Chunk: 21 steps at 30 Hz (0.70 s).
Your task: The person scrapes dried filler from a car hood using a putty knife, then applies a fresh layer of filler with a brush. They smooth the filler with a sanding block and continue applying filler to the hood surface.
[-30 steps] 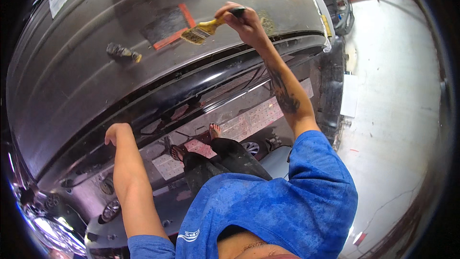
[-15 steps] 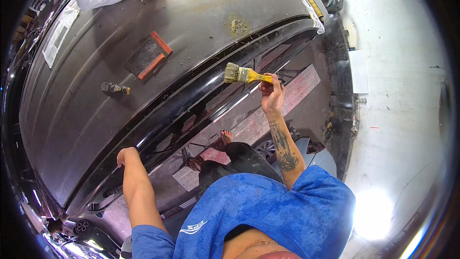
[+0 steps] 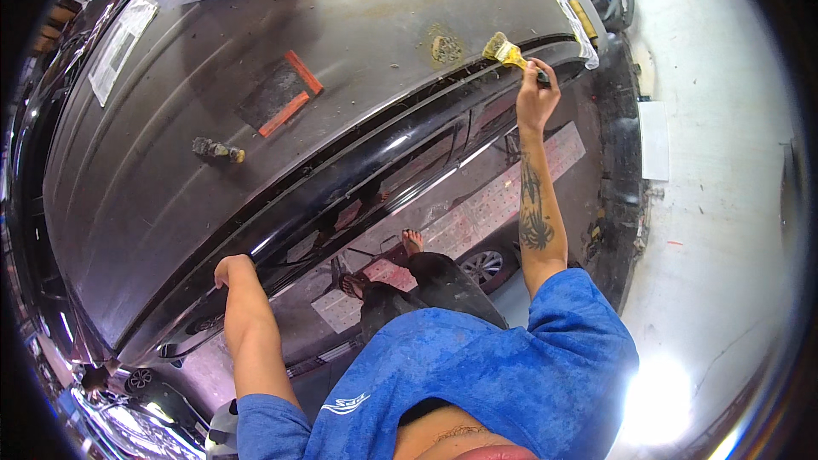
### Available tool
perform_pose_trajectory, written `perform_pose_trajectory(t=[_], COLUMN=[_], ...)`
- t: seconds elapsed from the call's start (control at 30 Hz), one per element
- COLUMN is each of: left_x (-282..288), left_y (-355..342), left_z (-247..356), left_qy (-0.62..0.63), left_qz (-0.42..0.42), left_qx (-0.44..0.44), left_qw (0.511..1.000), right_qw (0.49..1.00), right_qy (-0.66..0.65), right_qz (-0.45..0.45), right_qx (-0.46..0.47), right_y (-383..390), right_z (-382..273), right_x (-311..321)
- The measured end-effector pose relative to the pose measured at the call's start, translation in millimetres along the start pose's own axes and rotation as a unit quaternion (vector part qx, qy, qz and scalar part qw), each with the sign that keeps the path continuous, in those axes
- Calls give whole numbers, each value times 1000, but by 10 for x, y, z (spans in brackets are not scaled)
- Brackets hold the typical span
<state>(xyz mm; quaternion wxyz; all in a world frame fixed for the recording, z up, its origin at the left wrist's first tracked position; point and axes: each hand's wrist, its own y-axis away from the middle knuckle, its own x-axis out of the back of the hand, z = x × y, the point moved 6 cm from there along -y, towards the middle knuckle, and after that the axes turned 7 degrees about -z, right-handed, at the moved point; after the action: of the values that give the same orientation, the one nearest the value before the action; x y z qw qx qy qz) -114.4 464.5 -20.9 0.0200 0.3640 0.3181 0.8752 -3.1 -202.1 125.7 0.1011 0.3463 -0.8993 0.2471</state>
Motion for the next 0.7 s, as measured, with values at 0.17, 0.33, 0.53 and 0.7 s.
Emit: perform_pose_trajectory(t=[0.17, 0.33, 0.53, 0.7], left_x=[-44, 61, 188, 249], left_y=[-112, -330, -319, -248], left_z=[-32, -201, -359, -330], left_qy=[13, 103, 169, 153], left_qz=[27, 152, 199, 148], left_qx=[19, 108, 179, 162], left_qw=[999, 977, 949, 963], right_qw=[998, 990, 908, 847], right_qy=[38, -120, -366, -422], right_qz=[-23, -35, -105, -244], right_qx=[37, -67, -175, -213], right_y=[185, 519, 872, 1160], right_z=[-38, -105, -438, -811], right_x=[-397, -505, -977, -1751])
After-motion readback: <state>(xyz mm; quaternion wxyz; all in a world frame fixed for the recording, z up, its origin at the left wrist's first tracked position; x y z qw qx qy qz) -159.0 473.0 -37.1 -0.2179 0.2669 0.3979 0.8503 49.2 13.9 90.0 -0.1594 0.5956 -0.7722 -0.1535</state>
